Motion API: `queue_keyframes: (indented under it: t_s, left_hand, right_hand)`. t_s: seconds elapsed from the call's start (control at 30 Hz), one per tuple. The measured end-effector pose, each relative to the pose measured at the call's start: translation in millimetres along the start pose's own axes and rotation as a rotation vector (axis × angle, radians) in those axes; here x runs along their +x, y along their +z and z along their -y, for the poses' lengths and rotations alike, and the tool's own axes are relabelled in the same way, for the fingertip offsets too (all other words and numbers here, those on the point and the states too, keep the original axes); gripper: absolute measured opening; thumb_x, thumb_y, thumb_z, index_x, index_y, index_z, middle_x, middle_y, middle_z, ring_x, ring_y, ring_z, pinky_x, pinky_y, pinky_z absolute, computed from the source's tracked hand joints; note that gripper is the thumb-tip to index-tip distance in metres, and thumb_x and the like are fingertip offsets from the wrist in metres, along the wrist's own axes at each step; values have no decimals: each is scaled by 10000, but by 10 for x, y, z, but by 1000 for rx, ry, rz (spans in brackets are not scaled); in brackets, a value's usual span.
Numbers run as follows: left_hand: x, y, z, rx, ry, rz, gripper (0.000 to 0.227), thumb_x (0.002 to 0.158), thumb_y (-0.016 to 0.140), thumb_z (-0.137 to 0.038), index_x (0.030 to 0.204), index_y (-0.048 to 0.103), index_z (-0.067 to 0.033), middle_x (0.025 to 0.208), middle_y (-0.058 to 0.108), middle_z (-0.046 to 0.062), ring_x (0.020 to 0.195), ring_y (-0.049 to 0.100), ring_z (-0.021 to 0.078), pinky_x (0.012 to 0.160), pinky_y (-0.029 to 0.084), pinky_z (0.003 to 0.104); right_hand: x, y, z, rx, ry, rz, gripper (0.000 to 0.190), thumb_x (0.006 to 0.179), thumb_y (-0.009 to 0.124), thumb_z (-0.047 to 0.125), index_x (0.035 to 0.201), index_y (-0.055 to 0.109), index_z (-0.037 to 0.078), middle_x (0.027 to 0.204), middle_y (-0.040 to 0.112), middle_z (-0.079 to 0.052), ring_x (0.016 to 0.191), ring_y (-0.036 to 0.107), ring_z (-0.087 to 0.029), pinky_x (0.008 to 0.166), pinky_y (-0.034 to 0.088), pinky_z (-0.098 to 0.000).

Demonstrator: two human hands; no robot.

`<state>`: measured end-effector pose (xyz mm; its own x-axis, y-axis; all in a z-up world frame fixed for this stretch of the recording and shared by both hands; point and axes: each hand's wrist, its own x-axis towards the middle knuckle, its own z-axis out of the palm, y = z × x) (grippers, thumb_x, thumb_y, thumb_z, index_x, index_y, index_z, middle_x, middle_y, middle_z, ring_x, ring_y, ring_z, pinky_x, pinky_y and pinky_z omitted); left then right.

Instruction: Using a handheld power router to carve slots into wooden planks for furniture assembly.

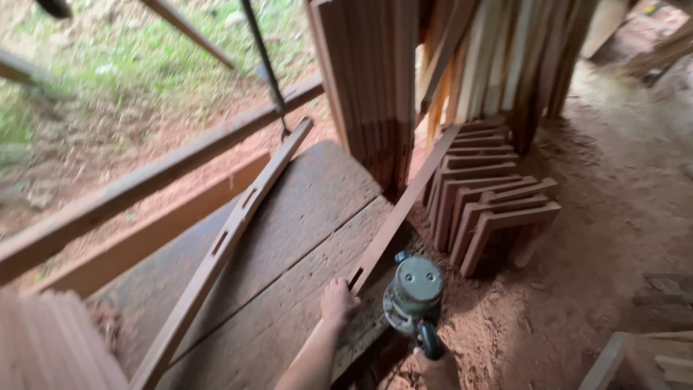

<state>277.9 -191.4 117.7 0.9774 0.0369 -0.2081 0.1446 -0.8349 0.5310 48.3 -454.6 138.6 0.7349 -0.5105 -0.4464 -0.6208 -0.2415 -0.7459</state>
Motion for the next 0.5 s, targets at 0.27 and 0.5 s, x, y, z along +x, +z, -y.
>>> queue_keyframes:
  t_s: [0.27,0.5]
  left_hand:
    - [-1799,-441,1354,206,6,-31,702,714,762,-365,1345,513,-182,1247,614,49,1108,589,285,950,498,391]
    - [-2102,-281,1439,333,-102,-63,653,733,776,-446,1280,519,-198,1164,579,51,1034,566,289,904,485,417]
  right_hand:
    - [110,-23,717,-19,-8,66,359,802,759,113,1158,785,72,1005,818,-92,840,742,-245,766,552,-355]
    - [69,-201,976,-20,-5,140,407,838,783,180,1229,773,66,695,704,-115,505,539,-204,465,395,-336]
